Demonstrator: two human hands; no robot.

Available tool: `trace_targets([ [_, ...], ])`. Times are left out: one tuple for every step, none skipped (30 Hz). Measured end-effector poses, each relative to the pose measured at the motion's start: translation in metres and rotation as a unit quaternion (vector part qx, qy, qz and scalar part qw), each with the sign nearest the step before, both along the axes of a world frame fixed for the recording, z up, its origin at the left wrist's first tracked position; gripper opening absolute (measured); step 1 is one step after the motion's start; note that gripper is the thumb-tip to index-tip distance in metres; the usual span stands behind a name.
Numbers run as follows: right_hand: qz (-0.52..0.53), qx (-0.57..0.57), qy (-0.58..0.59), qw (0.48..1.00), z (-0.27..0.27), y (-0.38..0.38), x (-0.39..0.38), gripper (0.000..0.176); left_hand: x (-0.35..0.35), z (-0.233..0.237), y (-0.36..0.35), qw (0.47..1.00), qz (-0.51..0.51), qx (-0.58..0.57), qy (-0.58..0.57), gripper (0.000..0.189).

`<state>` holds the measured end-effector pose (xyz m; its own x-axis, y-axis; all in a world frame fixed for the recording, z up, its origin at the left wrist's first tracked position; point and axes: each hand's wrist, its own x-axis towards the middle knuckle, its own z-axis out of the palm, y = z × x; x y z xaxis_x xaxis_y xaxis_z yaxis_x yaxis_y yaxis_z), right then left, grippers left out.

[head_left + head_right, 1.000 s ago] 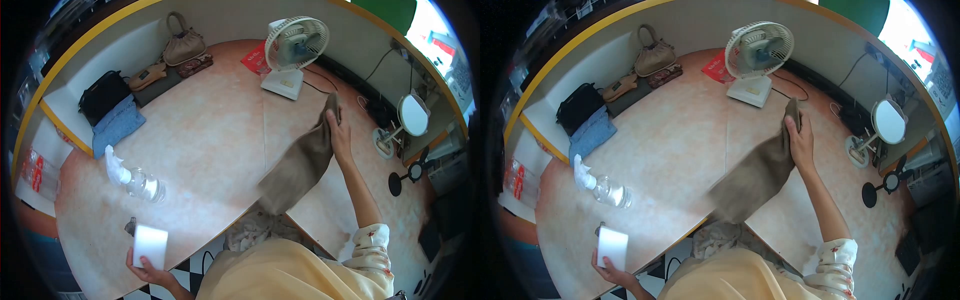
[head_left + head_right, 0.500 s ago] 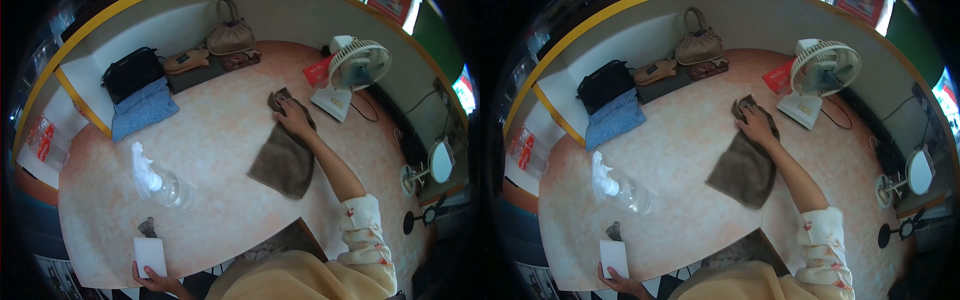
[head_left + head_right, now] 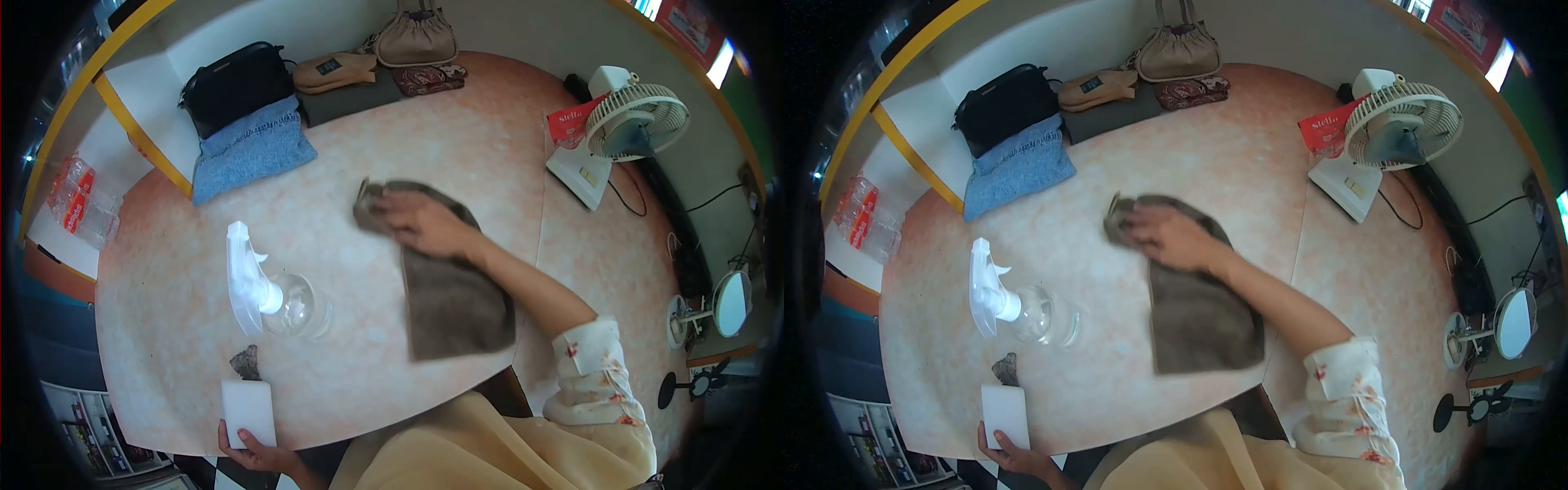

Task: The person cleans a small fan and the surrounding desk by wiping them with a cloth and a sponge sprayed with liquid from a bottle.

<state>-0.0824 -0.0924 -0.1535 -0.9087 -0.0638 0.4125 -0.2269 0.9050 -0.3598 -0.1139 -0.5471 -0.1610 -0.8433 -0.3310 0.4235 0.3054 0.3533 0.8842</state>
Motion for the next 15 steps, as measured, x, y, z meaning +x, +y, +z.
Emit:
trace_targets([
  [0.010, -0.010, 0.000, 1.000, 0.003, -0.024, 0.018, 0.032, 0.000, 0.000, 0.001, 1.000, -0.003, 0.001, 0.007, 0.035],
  [0.018, -0.021, 0.000, 1.000, 0.005, -0.049, 0.037, 0.032, 0.000, 0.001, 0.002, 1.000, -0.008, 0.002, 0.015, 0.035],
  [0.034, -0.041, -0.005, 0.999, 0.007, -0.074, 0.054, 0.031, 0.000, 0.002, 0.003, 1.000, -0.013, 0.004, 0.023, 0.034],
  [0.050, -0.061, -0.009, 0.997, 0.008, -0.100, 0.070, 0.030, 0.000, 0.000, 0.002, 0.999, -0.022, 0.010, 0.028, 0.034],
  [0.071, -0.080, -0.032, 0.994, 0.012, -0.128, 0.087, 0.029, -0.001, -0.002, 0.000, 0.999, -0.033, 0.017, 0.034, 0.034],
  [0.090, -0.097, -0.054, 0.990, 0.013, -0.155, 0.104, 0.028, -0.002, -0.003, -0.002, 0.998, -0.045, 0.024, 0.040, 0.034],
  [0.122, -0.138, -0.051, 0.982, 0.010, -0.183, 0.119, 0.027, -0.002, -0.002, -0.003, 0.997, -0.052, 0.010, 0.049, 0.034],
  [0.151, -0.179, -0.047, 0.971, 0.007, -0.208, 0.133, 0.025, -0.001, -0.001, -0.005, 0.997, -0.044, 0.003, 0.057, 0.034],
  [0.162, -0.257, -0.065, 0.951, 0.010, -0.229, 0.148, 0.021, -0.002, 0.000, -0.005, 0.997, -0.040, -0.003, 0.064, 0.034],
  [0.170, -0.332, -0.079, 0.925, 0.016, -0.242, 0.162, 0.018, -0.003, -0.001, -0.002, 0.997, -0.039, -0.007, 0.072, 0.033],
  [0.147, -0.418, -0.119, 0.888, 0.019, -0.246, 0.176, 0.017, -0.002, 0.000, -0.001, 0.995, -0.052, 0.028, 0.080, 0.033],
  [0.119, -0.504, -0.152, 0.842, 0.021, -0.249, 0.192, 0.017, -0.009, -0.006, -0.009, 0.996, -0.054, 0.026, 0.068, 0.033],
  [0.088, -0.587, -0.178, 0.784, 0.023, -0.253, 0.208, 0.017, -0.014, -0.013, -0.014, 0.996, -0.048, 0.020, 0.068, 0.034],
  [0.059, -0.607, -0.152, 0.778, 0.028, -0.247, 0.226, 0.020, -0.014, -0.012, -0.014, 0.997, -0.042, 0.015, 0.068, 0.035],
  [0.008, -0.667, -0.113, 0.737, 0.038, -0.239, 0.247, 0.020, -0.010, -0.006, -0.011, 0.997, -0.038, 0.004, 0.062, 0.035],
])
